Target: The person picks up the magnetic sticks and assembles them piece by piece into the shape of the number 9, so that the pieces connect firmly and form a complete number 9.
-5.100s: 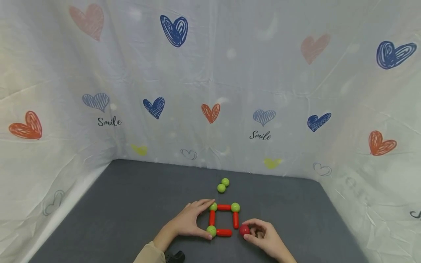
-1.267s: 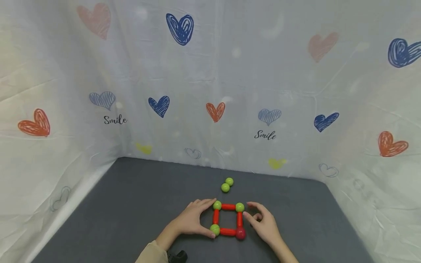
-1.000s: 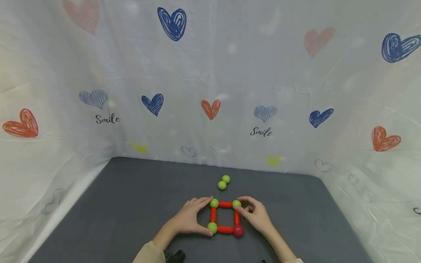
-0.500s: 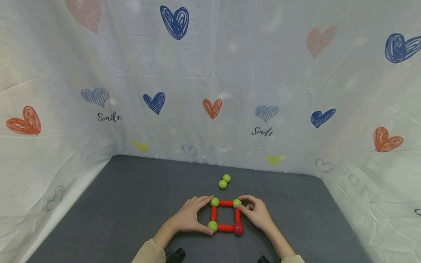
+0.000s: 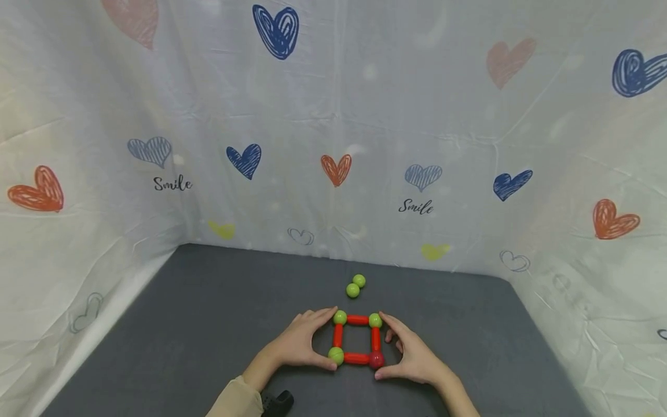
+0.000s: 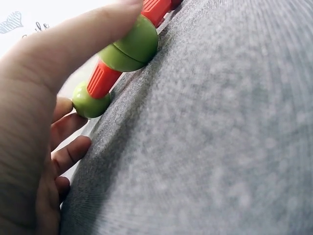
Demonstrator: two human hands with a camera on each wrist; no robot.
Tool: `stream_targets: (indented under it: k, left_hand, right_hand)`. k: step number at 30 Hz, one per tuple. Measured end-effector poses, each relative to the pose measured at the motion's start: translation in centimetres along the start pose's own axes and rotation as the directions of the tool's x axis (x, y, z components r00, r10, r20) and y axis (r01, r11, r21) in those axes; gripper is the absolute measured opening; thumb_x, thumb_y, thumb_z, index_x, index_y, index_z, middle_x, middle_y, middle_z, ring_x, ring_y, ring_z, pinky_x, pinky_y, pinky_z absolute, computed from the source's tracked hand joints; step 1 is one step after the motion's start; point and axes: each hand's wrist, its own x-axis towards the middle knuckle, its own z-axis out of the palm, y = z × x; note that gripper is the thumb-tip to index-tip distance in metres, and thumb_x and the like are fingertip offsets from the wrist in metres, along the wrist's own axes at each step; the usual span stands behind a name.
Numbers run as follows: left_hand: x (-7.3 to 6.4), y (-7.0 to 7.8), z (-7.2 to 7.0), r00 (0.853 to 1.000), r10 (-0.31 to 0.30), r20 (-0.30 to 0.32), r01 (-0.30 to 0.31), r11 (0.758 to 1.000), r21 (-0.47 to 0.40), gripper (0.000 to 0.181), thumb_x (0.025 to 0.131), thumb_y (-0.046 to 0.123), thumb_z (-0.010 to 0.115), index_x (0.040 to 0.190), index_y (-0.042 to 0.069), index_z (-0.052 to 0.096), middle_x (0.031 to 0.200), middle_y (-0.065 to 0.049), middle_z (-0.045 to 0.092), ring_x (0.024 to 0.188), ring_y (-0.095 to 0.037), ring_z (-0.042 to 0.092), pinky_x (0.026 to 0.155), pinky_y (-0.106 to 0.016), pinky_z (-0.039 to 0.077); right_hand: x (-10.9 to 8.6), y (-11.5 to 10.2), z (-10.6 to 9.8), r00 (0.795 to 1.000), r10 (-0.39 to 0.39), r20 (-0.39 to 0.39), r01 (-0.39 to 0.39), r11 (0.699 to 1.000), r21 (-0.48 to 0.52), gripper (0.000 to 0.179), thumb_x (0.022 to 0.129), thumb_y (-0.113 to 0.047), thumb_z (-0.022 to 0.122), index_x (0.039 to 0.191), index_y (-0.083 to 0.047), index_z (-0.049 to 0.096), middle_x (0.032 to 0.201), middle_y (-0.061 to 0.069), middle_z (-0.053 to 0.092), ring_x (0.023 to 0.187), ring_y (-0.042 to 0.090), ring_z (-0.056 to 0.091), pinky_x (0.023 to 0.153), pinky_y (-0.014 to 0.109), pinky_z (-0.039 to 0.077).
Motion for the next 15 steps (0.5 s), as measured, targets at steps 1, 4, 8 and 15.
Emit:
stream_targets:
  k: [1,4,8,15]
  left_hand:
    - [0.00,-0.02,0.00,1.000,0.001,0.001,-0.001,1.000,-0.001,0.119,0.075,0.070,0.086,0.169,0.021,0.032,0.169,-0.003,0.040,0.142,-0.031,0.046,0.117,-0.070,0.029]
    - [-0.03,-0.05,0.08,1.000,0.005,0.004,-0.005,1.000,-0.005,0.119,0.076,0.071,0.085,0.170,0.022,0.030,0.170,-0.001,0.037,0.144,-0.031,0.045,0.118,-0.069,0.028]
    - [-0.11,-0.03,0.17,1.000,0.008,0.004,-0.008,1.000,-0.016,0.118,0.078,0.070,0.085,0.170,0.022,0.029,0.172,-0.001,0.034,0.148,-0.034,0.042,0.118,-0.071,0.026]
    - [-0.02,-0.05,0.14,1.000,0.004,-0.009,-0.004,1.000,-0.008,0.116,0.079,0.067,0.085,0.170,0.021,0.029,0.172,0.000,0.033,0.149,-0.034,0.042,0.119,-0.072,0.025]
  right_hand:
    - [-0.04,-0.02,0.08,1.000,-0.001,-0.004,0.001,1.000,-0.008,0.117,0.073,-0.038,0.100,0.164,-0.002,0.035,0.110,0.006,0.055,0.076,0.007,0.045,0.063,0.020,0.038]
    - [0.02,0.00,0.28,1.000,0.003,-0.022,-0.003,1.000,-0.012,0.114,0.075,-0.037,0.099,0.163,-0.003,0.037,0.109,0.005,0.055,0.081,0.010,0.048,0.064,0.021,0.038]
    - [0.11,0.04,0.41,1.000,0.016,-0.024,-0.016,1.000,-0.015,0.113,0.075,-0.037,0.099,0.163,-0.003,0.037,0.108,0.005,0.055,0.085,0.010,0.049,0.064,0.021,0.038]
    - [0.22,-0.34,0.36,0.998,0.049,-0.037,-0.049,0.999,-0.017,0.111,0.078,-0.039,0.097,0.163,-0.003,0.036,0.114,0.006,0.056,0.091,0.011,0.051,0.064,0.022,0.039]
